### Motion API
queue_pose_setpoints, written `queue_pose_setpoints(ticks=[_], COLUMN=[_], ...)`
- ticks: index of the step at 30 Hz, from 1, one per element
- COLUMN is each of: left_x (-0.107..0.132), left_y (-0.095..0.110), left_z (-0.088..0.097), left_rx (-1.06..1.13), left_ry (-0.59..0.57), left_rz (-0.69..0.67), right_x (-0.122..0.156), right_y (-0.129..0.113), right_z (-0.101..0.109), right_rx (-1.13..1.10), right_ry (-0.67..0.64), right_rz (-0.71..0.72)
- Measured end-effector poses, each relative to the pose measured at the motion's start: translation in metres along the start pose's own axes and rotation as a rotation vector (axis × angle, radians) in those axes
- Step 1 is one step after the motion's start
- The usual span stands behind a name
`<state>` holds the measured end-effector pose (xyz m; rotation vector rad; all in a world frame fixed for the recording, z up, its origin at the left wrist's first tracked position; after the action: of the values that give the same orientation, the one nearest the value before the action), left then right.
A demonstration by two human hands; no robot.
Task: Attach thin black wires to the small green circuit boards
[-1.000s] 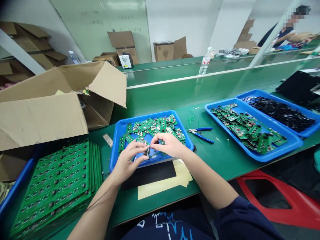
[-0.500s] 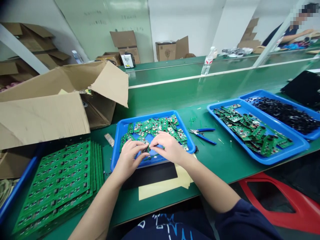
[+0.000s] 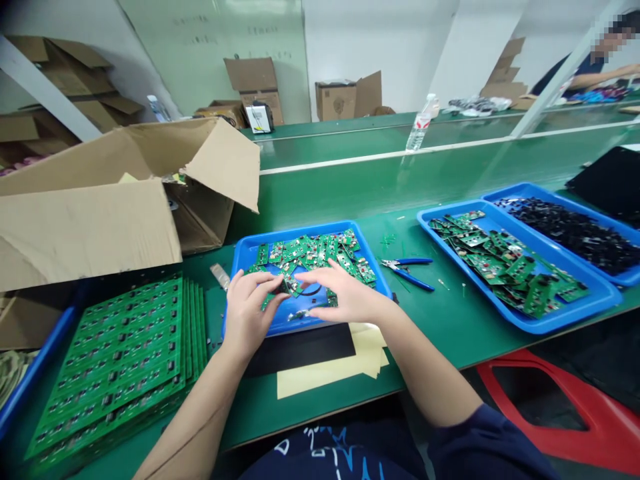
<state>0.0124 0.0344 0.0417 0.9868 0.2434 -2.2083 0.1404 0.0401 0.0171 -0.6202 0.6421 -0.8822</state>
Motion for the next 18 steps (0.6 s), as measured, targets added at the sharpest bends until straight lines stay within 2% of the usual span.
queue_pose_setpoints(ticks=[3,5,10,18], left_x=[-0.001,0.000,0.001,0.002], left_y=[0.010,0.017,0.018,0.012], left_z=[0.004,0.003,0.006,0.013], left_rx=[-0.007,0.002,-0.030,-0.068], left_ry=[0.033,0.020,0.069,0.145], left_rz=[-0.101,-0.159,-0.162,-0.100], right_x=[-0.002,-0.004,-0.006,-0.005], right_y=[0.004,0.011,0.031,0.048], right_z=[0.010,0.007,-0.025,-0.056], right_rx=[-0.121,-0.200,-0.595,-1.183], right_ry=[0.150,0.188,0.073,0.111], right_rz=[-0.055,-0.148,-0.421,-0.572])
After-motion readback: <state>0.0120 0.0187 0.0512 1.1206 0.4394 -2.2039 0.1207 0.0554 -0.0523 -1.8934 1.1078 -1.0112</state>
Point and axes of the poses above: each hand's wrist, its own x-axis away from the middle knuckle, its own z-axis out of the back of the hand, y = z × x, the point moved 9 cm from there along -x, towards the middle knuckle, and after that the axes turned 5 degrees about -z, right-handed, at the moved point
